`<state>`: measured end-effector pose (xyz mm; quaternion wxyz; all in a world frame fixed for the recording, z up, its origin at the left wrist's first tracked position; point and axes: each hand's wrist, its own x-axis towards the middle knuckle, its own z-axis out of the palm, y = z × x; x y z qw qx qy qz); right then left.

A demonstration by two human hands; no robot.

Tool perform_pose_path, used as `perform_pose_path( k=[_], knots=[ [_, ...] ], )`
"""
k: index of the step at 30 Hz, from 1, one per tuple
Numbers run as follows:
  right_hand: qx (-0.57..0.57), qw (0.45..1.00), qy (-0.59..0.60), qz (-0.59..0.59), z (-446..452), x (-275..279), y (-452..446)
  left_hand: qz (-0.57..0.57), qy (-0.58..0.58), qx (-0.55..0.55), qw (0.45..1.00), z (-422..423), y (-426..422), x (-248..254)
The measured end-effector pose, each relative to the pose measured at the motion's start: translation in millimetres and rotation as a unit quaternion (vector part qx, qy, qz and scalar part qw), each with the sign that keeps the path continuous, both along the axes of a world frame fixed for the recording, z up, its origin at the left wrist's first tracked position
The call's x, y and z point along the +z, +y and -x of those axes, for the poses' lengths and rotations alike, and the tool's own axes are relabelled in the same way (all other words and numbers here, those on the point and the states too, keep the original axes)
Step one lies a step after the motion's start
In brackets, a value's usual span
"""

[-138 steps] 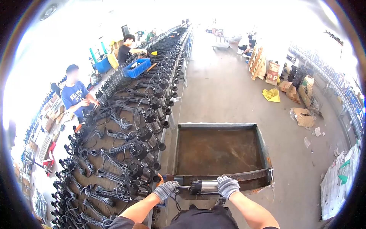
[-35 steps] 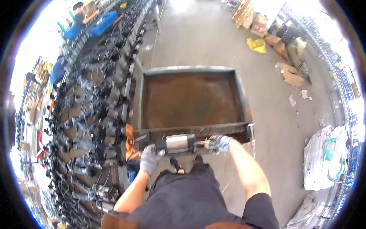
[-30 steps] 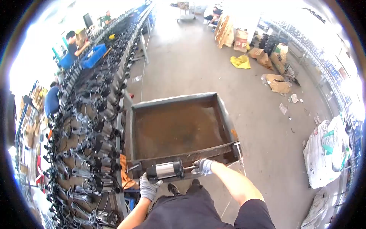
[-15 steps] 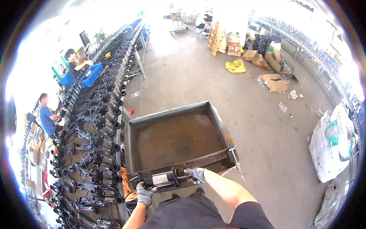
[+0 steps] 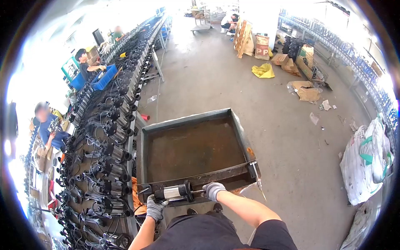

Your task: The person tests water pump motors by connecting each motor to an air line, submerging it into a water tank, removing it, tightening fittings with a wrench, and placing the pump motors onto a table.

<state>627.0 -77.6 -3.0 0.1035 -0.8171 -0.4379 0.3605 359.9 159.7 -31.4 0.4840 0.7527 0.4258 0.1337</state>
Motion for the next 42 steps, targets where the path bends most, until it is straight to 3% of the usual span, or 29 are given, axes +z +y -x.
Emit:
perform_pose_path(
  k=[1,2,3,4,5,6,7,8,9,10,14,17,18,20,22,23,24,25,26,28,30,31,32,33,34,36,37,40,42],
  knots=[
    [0.069,0.997,0.038,0.014,-5.3,5.7,-5.3,0.015,-0.017,0.002,1.0,-3.4,-1.5,2.7],
    [-0.029,0.972,0.223,0.065,-8.7,15.5,-8.2,0.029,-0.03,0.009,0.999,-0.8,-4.9,6.8],
    [-0.174,0.917,0.357,0.038,-9.1,34.6,-11.2,0.095,-0.077,0.005,0.992,1.9,2.3,-10.4],
    [-0.31,0.821,0.48,0.019,-10.3,44.8,-11.5,0.005,-0.04,-0.027,0.999,-5.1,-1.9,8.7],
    [-0.308,0.802,0.512,-0.006,-16.4,12.0,-12.9,-0.079,-0.013,-0.07,0.994,2.9,10.4,-15.7],
    [-0.312,0.777,0.547,-0.023,-10.2,-23.0,-21.4,-0.004,-0.013,-0.043,0.999,-6.7,-8.5,33.4],
    [-0.307,0.762,0.569,-0.042,-6.7,-24.6,-27.9,0.036,-0.014,-0.009,0.999,-7.4,-11.5,31.0],
    [-0.306,0.75,0.581,-0.072,-11.1,-18.0,-27.5,0.111,-0.051,-0.016,0.992,14.3,19.2,-47.9],
    [-0.332,0.72,0.597,-0.118,-4.6,-19.6,-25.6,0.304,-0.155,0.07,0.937,11.0,26.0,-49.4],
    [-0.361,0.687,0.608,-0.167,0.3,-19.5,-25.8,0.124,-0.063,0.02,0.99,6.5,6.5,-22.0],
    [-0.249,0.739,0.577,-0.246,6.0,-34.9,-36.6,0.119,-0.009,0.012,0.993,-4.2,2.1,4.2],
    [-0.25,0.704,0.639,-0.18,-4.6,-33.6,-35.4,0.072,0.009,-0.006,0.997,1.6,4.2,-1.3],
    [-0.277,0.646,0.689,-0.177,-6.6,-26.4,-37.2,0.073,-0.004,-0.01,0.997,3.3,6.3,-8.3],
    [-0.277,0.694,0.643,-0.169,-6.1,-9.0,-34.7,0.062,0.002,-0.019,0.998,5.5,8.5,-14.1],
    [-0.219,0.779,0.57,-0.139,-15.1,-3.3,-32.3,0.034,0.039,-0.032,0.998,5.9,10.5,-12.5],
    [-0.128,0.896,0.42,-0.069,-18.4,5.4,-23.3,0.035,0.035,-0.041,0.998,5.6,10.4,-7.7],
    [-0.047,0.953,0.297,-0.022,-15.7,-0.8,-15.5,0.06,0.018,-0.049,0.997,6.0,9.2,2.0],
    [0.025,0.992,0.114,0.045,-11.3,-16.1,-3.8,0.085,0.001,-0.055,0.995,6.8,8.8,12.1],
    [0.101,0.986,-0.077,0.106,-7.5,-26.0,9.8,0.108,-0.017,-0.058,0.992,8.6,9.2,17.8],
    [0.036,0.987,-0.062,0.143,-2.6,-2.0,13.9,0.087,-0.034,-0.05,0.994,23.8,13.7,6.3],
    [0.024,0.997,0.017,0.068,5.1,38.4,6.3,-0.052,0.035,-0.011,0.998,53.4,24.6,-28.9],
    [-0.021,0.99,0.125,-0.054,4.9,-7.8,-13.2,-0.058,0.052,0.03,0.997,58.1,19.8,-14.0],
    [-0.07,0.955,0.234,-0.168,1.6,-50.8,-24.7,0.031,0.07,0.053,0.996,68.9,25.3,-17.4],
    [-0.254,0.859,0.432,-0.103,-3.4,-32.7,-23.7,0.014,0.058,0.078,0.995,84.7,30.6,-47.1],
    [-0.331,0.843,0.417,-0.078,2.2,17.6,-12.1,-0.001,0.047,0.098,0.994,96.8,32.2,-75.4],
    [-0.384,0.717,0.54,-0.215,5.6,10.3,-12.1,0.055,0.071,0.116,0.989,90.8,24.9,-51.8],
    [-0.437,0.698,0.528,-0.209,10.7,19.2,-9.2,0.068,0.095,0.115,0.986,93.9,25.0,-50.2],
    [-0.372,0.759,0.477,-0.239,1.0,-21.6,-20.8,0.052,0.095,0.063,0.992,101.5,28.6,-62.0],
    [-0.417,0.777,0.409,-0.235,1.5,3.0,-27.4,0.163,0.057,0.045,0.984,104.8,36.5,-60.1]
  ],
)
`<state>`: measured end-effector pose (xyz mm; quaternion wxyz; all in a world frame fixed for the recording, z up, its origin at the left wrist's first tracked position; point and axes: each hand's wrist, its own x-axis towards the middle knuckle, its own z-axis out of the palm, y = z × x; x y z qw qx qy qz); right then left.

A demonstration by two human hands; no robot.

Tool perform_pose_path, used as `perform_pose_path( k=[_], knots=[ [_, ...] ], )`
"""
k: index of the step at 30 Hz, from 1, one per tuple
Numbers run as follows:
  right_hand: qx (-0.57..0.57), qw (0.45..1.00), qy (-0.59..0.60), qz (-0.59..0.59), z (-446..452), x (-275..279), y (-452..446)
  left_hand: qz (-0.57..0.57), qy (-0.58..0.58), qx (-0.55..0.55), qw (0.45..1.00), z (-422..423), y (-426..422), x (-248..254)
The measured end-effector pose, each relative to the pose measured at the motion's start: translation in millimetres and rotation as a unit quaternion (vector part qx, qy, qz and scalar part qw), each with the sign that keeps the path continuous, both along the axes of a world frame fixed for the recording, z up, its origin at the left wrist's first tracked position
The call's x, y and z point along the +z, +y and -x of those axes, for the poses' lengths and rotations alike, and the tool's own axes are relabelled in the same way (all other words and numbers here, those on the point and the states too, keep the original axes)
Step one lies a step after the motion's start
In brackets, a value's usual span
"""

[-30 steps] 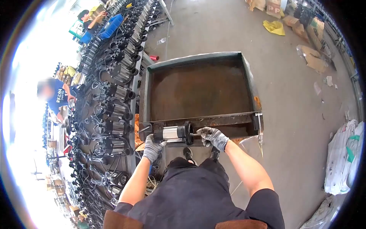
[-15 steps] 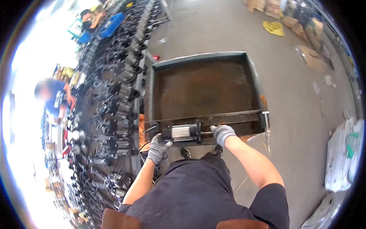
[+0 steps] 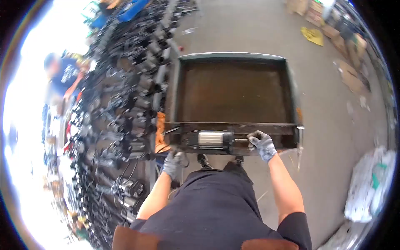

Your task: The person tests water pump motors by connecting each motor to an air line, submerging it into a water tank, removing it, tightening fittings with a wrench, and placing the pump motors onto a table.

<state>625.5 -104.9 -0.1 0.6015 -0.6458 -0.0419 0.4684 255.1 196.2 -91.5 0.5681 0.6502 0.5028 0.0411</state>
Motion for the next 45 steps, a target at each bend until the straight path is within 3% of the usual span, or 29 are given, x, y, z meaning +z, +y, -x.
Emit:
perform_pose_path(
  k=[1,2,4,5,6,8,10,12,13,14,16,17,20,21,24,25,28,29,30,33,36,40,43,45],
  knots=[
    [-0.053,0.998,0.023,-0.03,-3.1,-7.6,-13.2,0.287,-0.191,0.05,0.937,3.6,11.1,8.9],
    [-0.104,0.992,0.041,-0.063,-8.2,-16.4,-27.5,0.547,-0.343,0.1,0.757,2.6,22.3,20.7],
    [-0.269,0.953,0.082,-0.112,-13.1,-4.5,-49.3,0.257,-0.162,0.119,0.945,-17.8,20.6,43.6],
    [-0.34,0.93,0.065,-0.127,-16.4,-4.1,-62.2,0.201,-0.137,0.082,0.966,-37.6,9.5,82.2],
    [-0.397,0.908,0.053,-0.126,-20.4,0.6,-73.6,0.14,-0.113,0.049,0.982,-52.7,0.6,125.9],
    [-0.472,0.876,0.01,-0.096,-34.4,0.4,-101.9,0.102,-0.143,0.011,0.984,-63.8,-1.7,173.6],
    [-0.58,0.809,0.002,-0.092,-42.0,-12.5,-124.7,0.097,-0.184,0.005,0.978,-78.5,-15.0,217.7],
    [-0.654,0.751,0.007,-0.092,-51.7,-19.8,-132.6,0.016,-0.154,-0.193,0.969,-92.7,-23.2,245.7],
    [-0.657,0.749,0.002,-0.084,-58.7,-42.0,-139.9,-0.039,-0.098,-0.292,0.95,-109.3,-32.2,263.8],
    [-0.636,0.768,-0.003,-0.075,-64.1,-66.2,-145.7,-0.041,-0.13,-0.362,0.922,-128.6,-44.5,266.8],
    [-0.613,0.789,-0.012,0.032,-55.0,-47.3,-131.7,-0.113,-0.116,-0.427,0.89,-156.8,-58.6,261.1],
    [-0.597,0.8,-0.025,0.058,-53.6,-43.3,-131.4,-0.051,-0.116,-0.409,0.904,-165.2,-62.5,268.5],
    [-0.42,0.878,-0.166,0.16,-51.6,-95.0,-179.3,-0.102,-0.107,-0.391,0.908,-165.8,-60.5,264.7],
    [-0.378,0.864,-0.237,0.235,-41.2,-68.6,-173.1,-0.079,-0.084,-0.387,0.915,-163.9,-58.6,269.4],
    [-0.319,0.84,-0.335,0.284,-32.5,-48.3,-165.5,-0.103,-0.089,-0.373,0.918,-158.3,-64.0,269.6],
    [-0.333,0.88,-0.271,0.205,-29.7,-35.5,-152.6,-0.107,-0.087,-0.371,0.918,-157.7,-66.2,271.3],
    [-0.242,0.944,-0.168,0.15,-16.9,16.1,-97.8,-0.086,-0.07,-0.353,0.929,-154.4,-70.5,266.2],
    [-0.194,0.947,-0.202,0.157,-16.0,5.5,-86.8,-0.086,-0.083,-0.353,0.928,-154.1,-71.1,266.7],
    [-0.181,0.961,-0.157,0.139,-15.1,-3.2,-75.1,-0.092,-0.085,-0.359,0.925,-152.1,-70.1,261.9],
    [-0.062,0.945,-0.261,0.188,-16.3,-27.6,-46.1,-0.074,-0.101,-0.344,0.93,-148.0,-70.9,258.2],
    [0.023,0.865,-0.429,0.258,-15.9,-24.2,-23.3,-0.01,-0.099,-0.335,0.937,-143.0,-70.4,250.5],
    [0.128,0.799,-0.483,0.335,-24.0,-27.1,-1.4,-0.044,-0.118,-0.335,0.934,-136.7,-76.7,251.7],
    [0.128,0.788,-0.533,0.282,-29.6,-43.0,3.0,-0.09,-0.121,-0.376,0.914,-122.7,-72.7,247.9],
    [0.158,0.816,-0.504,0.236,-30.3,-39.8,14.5,-0.126,-0.151,-0.355,0.914,-104.9,-68.7,224.7]
  ],
)
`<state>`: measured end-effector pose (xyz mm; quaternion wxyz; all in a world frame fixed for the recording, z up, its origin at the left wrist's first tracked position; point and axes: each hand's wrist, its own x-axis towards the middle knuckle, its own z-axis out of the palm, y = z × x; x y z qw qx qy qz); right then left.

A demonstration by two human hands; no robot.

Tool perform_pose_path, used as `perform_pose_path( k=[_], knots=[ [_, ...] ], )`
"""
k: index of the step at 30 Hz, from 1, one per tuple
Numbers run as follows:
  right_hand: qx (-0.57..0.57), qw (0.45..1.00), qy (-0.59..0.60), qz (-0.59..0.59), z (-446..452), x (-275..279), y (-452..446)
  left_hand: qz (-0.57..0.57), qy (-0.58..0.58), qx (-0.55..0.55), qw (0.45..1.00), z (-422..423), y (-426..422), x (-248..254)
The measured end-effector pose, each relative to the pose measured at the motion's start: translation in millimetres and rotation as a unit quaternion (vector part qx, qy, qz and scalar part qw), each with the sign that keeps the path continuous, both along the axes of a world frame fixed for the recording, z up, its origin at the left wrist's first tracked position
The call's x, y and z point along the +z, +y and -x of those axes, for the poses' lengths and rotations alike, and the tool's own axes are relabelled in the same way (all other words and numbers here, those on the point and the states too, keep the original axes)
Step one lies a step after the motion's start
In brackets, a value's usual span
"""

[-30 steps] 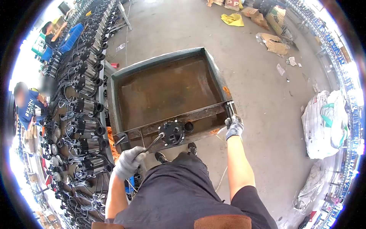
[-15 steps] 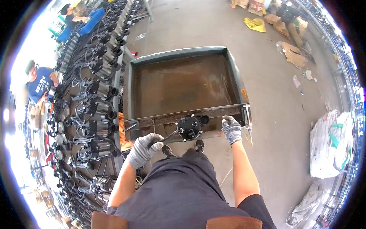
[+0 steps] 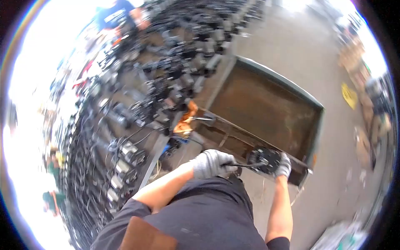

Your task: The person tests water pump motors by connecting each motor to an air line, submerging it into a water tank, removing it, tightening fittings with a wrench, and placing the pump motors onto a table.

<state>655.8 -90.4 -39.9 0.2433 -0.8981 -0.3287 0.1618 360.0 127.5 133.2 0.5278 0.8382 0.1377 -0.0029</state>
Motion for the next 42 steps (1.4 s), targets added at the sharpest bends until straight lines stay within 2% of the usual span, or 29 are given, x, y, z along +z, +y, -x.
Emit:
perform_pose_path(
  k=[2,5,6,7,8,9,10,13,17,19,21,23,25,27,29,30,31,33,34,35,41,42],
  knots=[
    [0.014,0.992,0.12,-0.029,-1.8,3.9,10.3,-0.047,-0.028,0.072,0.996,18.5,7.1,12.7],
    [-0.017,0.936,0.347,-0.059,-4.8,18.4,16.4,-0.12,-0.011,0.151,0.981,43.1,18.7,16.7],
    [-0.03,0.919,0.391,-0.039,-4.8,28.5,18.4,-0.133,0.006,0.173,0.976,52.5,24.7,22.9],
    [-0.065,0.935,0.34,0.082,6.0,66.4,22.9,-0.143,0.024,0.192,0.97,62.3,30.4,26.2],
    [-0.05,0.902,0.421,0.078,-5.8,67.0,19.7,-0.159,0.039,0.205,0.965,74.4,37.1,26.2],
    [-0.038,0.862,0.5,0.074,-10.1,78.0,25.4,-0.166,-0.002,0.228,0.959,90.6,45.6,24.3],
    [-0.037,0.847,0.525,0.073,-9.8,88.1,30.3,-0.166,0.045,0.199,0.965,107.6,56.5,26.3],
    [0.009,0.871,0.488,0.064,14.3,112.9,58.0,-0.188,0.167,0.139,0.958,163.7,96.2,58.3],
    [0.061,0.884,0.46,0.061,51.2,148.1,81.8,-0.268,0.353,0.137,0.886,235.5,147.7,79.8],
    [0.085,0.888,0.446,0.071,75.1,169.7,98.7,-0.351,0.319,0.198,0.858,272.6,183.0,80.7],
    [0.127,0.893,0.423,0.084,101.2,177.9,117.9,-0.457,0.326,0.302,0.77,290.4,215.5,102.6],
    [0.151,0.903,0.382,0.123,144.3,197.3,148.4,-0.522,0.187,0.411,0.724,319.6,245.3,112.1],
    [0.194,0.901,0.372,0.108,171.2,170.4,163.8,-0.556,0.258,0.416,0.672,326.3,264.1,130.0],
    [0.19,0.887,0.4,0.13,210.3,164.2,186.4,-0.579,0.242,0.427,0.651,344.7,285.8,128.3],
    [0.171,0.864,0.443,0.165,248.6,165.1,210.9,-0.584,0.248,0.432,0.642,347.9,288.8,142.3],
    [0.175,0.853,0.459,0.174,260.9,155.1,216.6,-0.564,0.234,0.43,0.665,351.9,289.7,144.4],
    [0.18,0.842,0.475,0.183,271.3,144.0,223.4,-0.562,0.238,0.38,0.695,360.4,292.1,144.1],
    [0.149,0.824,0.508,0.204,290.3,134.5,239.5,-0.485,0.248,0.305,0.781,374.6,293.9,127.7],
    [0.151,0.814,0.516,0.22,296.7,126.4,244.7,-0.517,0.248,0.301,0.762,375.2,292.8,117.7],
    [0.159,0.811,0.506,0.245,308.1,131.2,254.6,-0.532,0.296,0.308,0.732,372.8,287.7,114.3],
    [0.075,0.767,0.551,0.321,351.5,139.8,283.4,-0.425,0.357,0.358,0.751,395.8,280.7,109.5],
    [0.097,0.758,0.551,0.336,353.7,136.6,285.4,-0.434,0.317,0.363,0.761,404.4,278.7,102.8]
  ],
)
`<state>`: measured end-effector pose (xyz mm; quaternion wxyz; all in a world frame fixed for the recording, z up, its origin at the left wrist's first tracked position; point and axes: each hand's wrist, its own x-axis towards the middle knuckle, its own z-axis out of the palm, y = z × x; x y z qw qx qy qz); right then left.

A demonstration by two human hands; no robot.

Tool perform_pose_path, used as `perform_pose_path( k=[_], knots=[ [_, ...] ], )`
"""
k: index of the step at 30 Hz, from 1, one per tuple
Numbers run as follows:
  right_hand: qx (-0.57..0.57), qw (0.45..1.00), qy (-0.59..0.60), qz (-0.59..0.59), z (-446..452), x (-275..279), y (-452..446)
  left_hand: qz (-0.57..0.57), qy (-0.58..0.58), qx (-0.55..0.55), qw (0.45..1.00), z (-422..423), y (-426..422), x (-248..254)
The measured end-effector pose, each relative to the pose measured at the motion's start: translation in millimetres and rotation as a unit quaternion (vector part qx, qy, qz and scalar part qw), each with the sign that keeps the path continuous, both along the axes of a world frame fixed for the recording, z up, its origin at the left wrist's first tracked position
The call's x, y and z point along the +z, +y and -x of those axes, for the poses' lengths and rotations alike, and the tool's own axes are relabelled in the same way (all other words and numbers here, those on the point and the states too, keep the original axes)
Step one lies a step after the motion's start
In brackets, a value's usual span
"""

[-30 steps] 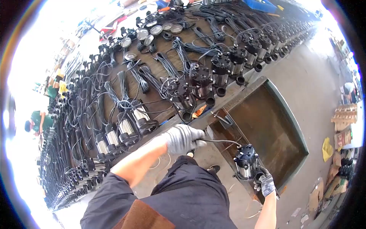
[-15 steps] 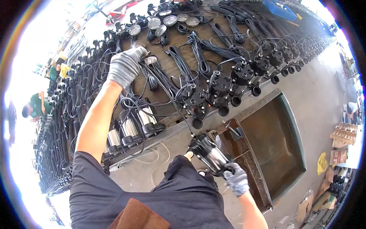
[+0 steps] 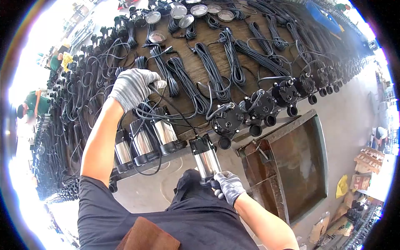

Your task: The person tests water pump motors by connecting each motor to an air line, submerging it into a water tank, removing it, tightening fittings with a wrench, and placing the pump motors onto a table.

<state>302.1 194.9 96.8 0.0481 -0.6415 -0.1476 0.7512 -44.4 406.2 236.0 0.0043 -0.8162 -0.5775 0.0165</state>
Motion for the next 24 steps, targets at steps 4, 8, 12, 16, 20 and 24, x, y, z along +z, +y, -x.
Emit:
perform_pose_path(
  k=[4,8,12,16,20,24],
  knots=[
    [-0.014,0.998,-0.007,0.06,16.9,26.0,28.4,-0.019,-0.048,0.005,0.999,5.1,-12.8,0.5],
    [-0.009,1.0,-0.026,0.009,43.9,33.8,69.5,-0.027,-0.146,0.062,0.987,22.3,-6.5,-3.8],
    [-0.049,0.998,-0.039,-0.031,89.4,11.7,109.4,-0.034,-0.098,0.077,0.992,32.8,-5.7,-16.3],
    [-0.019,0.995,-0.041,-0.088,120.1,-4.1,140.3,-0.074,-0.218,0.093,0.969,48.6,-6.7,-30.2],
    [-0.036,0.993,-0.057,-0.095,124.9,-18.1,132.5,-0.086,-0.207,0.079,0.971,49.2,-5.8,-36.9],
    [0.005,0.987,-0.067,-0.148,118.2,-5.2,115.2,0.058,-0.205,0.059,0.975,45.4,-18.0,-51.5]
  ],
)
